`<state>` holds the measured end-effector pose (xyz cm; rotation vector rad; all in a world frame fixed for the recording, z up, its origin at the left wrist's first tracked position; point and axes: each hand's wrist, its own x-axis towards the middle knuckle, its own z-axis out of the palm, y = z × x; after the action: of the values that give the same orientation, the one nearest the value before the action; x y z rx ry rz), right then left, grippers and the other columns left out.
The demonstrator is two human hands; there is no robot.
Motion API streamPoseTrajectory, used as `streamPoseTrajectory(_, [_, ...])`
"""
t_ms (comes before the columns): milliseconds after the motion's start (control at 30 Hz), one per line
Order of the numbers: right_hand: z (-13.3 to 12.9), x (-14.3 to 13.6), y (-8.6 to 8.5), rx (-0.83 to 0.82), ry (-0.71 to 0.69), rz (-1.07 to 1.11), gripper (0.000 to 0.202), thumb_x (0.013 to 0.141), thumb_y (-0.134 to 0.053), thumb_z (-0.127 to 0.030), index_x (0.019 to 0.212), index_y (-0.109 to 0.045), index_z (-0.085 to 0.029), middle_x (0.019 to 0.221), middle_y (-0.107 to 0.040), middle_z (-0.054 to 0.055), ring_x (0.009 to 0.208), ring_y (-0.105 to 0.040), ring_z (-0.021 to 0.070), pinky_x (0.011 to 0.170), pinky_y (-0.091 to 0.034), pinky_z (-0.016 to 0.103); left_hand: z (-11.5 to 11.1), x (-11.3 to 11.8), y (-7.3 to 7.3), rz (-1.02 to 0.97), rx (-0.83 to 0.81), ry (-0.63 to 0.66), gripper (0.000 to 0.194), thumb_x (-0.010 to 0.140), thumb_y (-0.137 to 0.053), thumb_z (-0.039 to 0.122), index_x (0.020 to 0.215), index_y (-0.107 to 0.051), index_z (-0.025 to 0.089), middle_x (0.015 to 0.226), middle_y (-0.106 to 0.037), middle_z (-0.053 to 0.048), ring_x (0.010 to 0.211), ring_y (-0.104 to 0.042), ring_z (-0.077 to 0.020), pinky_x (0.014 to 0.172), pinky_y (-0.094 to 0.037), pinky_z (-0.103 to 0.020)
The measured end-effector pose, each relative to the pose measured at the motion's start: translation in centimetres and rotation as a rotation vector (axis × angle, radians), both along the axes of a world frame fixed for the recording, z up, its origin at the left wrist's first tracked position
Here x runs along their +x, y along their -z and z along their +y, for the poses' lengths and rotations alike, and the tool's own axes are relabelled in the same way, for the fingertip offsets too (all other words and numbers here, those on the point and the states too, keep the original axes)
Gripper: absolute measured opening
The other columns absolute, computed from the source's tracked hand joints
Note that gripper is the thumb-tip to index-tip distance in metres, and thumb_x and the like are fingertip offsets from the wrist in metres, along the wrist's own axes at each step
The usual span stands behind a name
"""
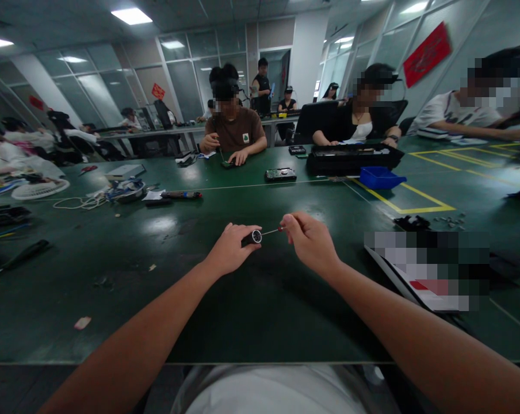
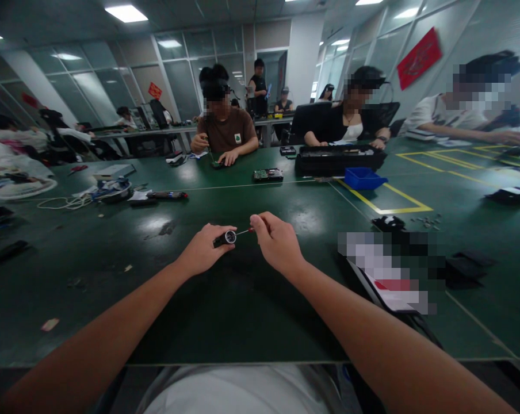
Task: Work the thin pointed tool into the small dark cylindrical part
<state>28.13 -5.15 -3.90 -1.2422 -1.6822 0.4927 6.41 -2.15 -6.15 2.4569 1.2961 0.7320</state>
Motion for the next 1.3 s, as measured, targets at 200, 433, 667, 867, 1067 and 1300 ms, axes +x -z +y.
streamPoseTrajectory(200, [0.5, 0.1, 0.7, 0.007, -0.028, 0.058, 0.018, 0.097, -0.042, -0.031, 0.106, -0.056, -0.024, 0.079, -0.064, 0.001, 0.074, -0.063, 0.0194, 0.069, -0.044, 0.033, 0.0, 0.0, 0.0, 0.005, 0.000, -0.030, 0.040, 0.090, -0.066, 0.032, 0.129, -0.063, 0.026, 0.118, -0.069, -0.007, 0.110, -0.059, -0.0266, 0.109, -0.037, -0.053])
streamPoseTrajectory(433, [0.1, 0.0, 0.5, 0.017, -0.004, 0.033, 0.024, 0.100, -0.038, -0.035, 0.112, -0.057, -0.026, 0.080, -0.066, 0.002, 0.067, -0.059, 0.0186, 0.065, -0.042, 0.034, 0.0, 0.1, -0.1, -0.010, -0.012, -0.016, 0.041, 0.090, -0.067, 0.032, 0.130, -0.062, 0.026, 0.119, -0.070, -0.006, 0.110, -0.060, -0.0270, 0.111, -0.035, -0.055])
streamPoseTrajectory(667, [1.0, -0.2, 0.8, -0.063, -0.069, 0.415, 0.019, 0.091, -0.056, -0.042, 0.095, -0.059, -0.023, 0.087, -0.067, 0.005, 0.082, -0.065, 0.0207, 0.081, -0.052, 0.039, -0.1, 0.0, -0.4, -0.013, -0.015, 0.003, 0.042, 0.090, -0.067, 0.032, 0.131, -0.061, 0.027, 0.123, -0.068, -0.007, 0.115, -0.059, -0.0262, 0.116, -0.030, -0.057])
streamPoseTrajectory(867, [2.4, 0.4, 1.5, -0.373, -0.046, 0.786, 0.022, 0.087, -0.059, -0.042, 0.077, -0.058, -0.023, 0.071, -0.060, 0.002, 0.063, -0.058, 0.0176, 0.066, -0.053, 0.036, -0.1, -0.2, -1.0, 0.080, 0.086, 0.052, 0.041, 0.092, -0.062, 0.023, 0.132, -0.060, 0.030, 0.128, -0.066, -0.004, 0.123, -0.055, -0.0241, 0.121, -0.014, -0.062])
streamPoseTrajectory(1067, [2.2, 0.1, 1.7, -0.212, -0.037, 0.726, 0.022, 0.086, -0.063, -0.044, 0.083, -0.061, -0.022, 0.077, -0.064, 0.002, 0.070, -0.060, 0.0159, 0.067, -0.051, 0.032, 0.2, -0.3, -0.6, 0.067, 0.061, 0.031, 0.042, 0.093, -0.064, 0.029, 0.134, -0.059, 0.031, 0.129, -0.066, -0.004, 0.124, -0.055, -0.0247, 0.120, -0.016, -0.062])
streamPoseTrajectory(1300, [1.9, -0.2, 1.6, -0.103, -0.057, 0.607, 0.021, 0.091, -0.058, -0.043, 0.089, -0.060, -0.022, 0.080, -0.066, 0.001, 0.072, -0.063, 0.0161, 0.072, -0.052, 0.034, 0.0, -0.1, -0.7, 0.077, 0.058, 0.018, 0.043, 0.092, -0.064, 0.030, 0.135, -0.058, 0.032, 0.127, -0.067, -0.004, 0.122, -0.056, -0.0259, 0.119, -0.019, -0.063])
